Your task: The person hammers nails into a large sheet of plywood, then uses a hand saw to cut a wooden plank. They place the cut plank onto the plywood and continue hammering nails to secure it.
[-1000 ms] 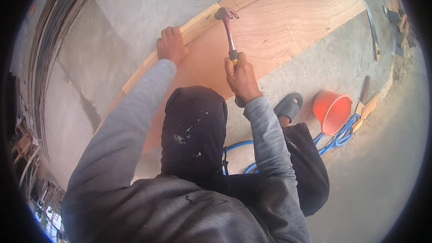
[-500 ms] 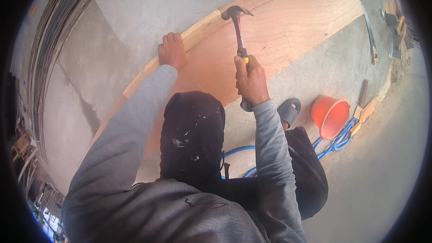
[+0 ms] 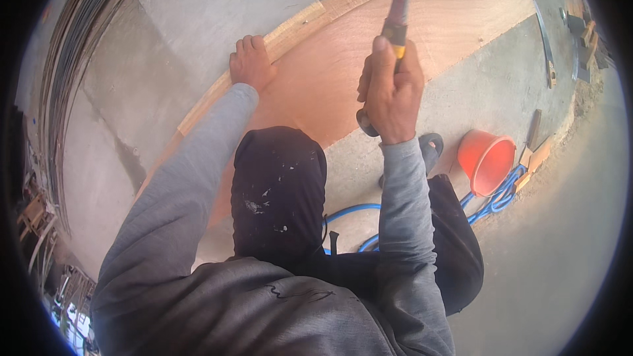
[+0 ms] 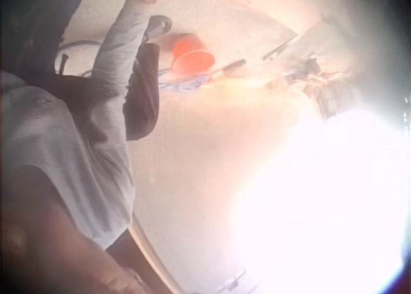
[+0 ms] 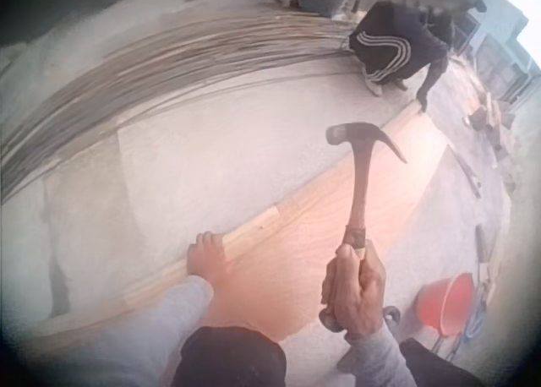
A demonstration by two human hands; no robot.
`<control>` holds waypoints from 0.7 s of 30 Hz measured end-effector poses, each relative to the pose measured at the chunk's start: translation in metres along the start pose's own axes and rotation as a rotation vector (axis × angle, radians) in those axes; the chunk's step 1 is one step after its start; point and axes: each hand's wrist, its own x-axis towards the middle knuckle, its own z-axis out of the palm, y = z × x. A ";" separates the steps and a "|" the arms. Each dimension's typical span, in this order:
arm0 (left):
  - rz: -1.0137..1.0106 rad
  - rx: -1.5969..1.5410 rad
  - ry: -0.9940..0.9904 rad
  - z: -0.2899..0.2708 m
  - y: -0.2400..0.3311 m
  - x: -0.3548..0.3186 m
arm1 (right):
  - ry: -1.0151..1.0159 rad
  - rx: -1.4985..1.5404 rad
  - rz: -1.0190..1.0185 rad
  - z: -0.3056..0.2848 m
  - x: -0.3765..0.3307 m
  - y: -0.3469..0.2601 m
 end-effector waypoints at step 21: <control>0.009 -0.041 0.027 -0.001 -0.003 0.002 | -0.380 -0.677 -0.050 0.019 -0.009 0.065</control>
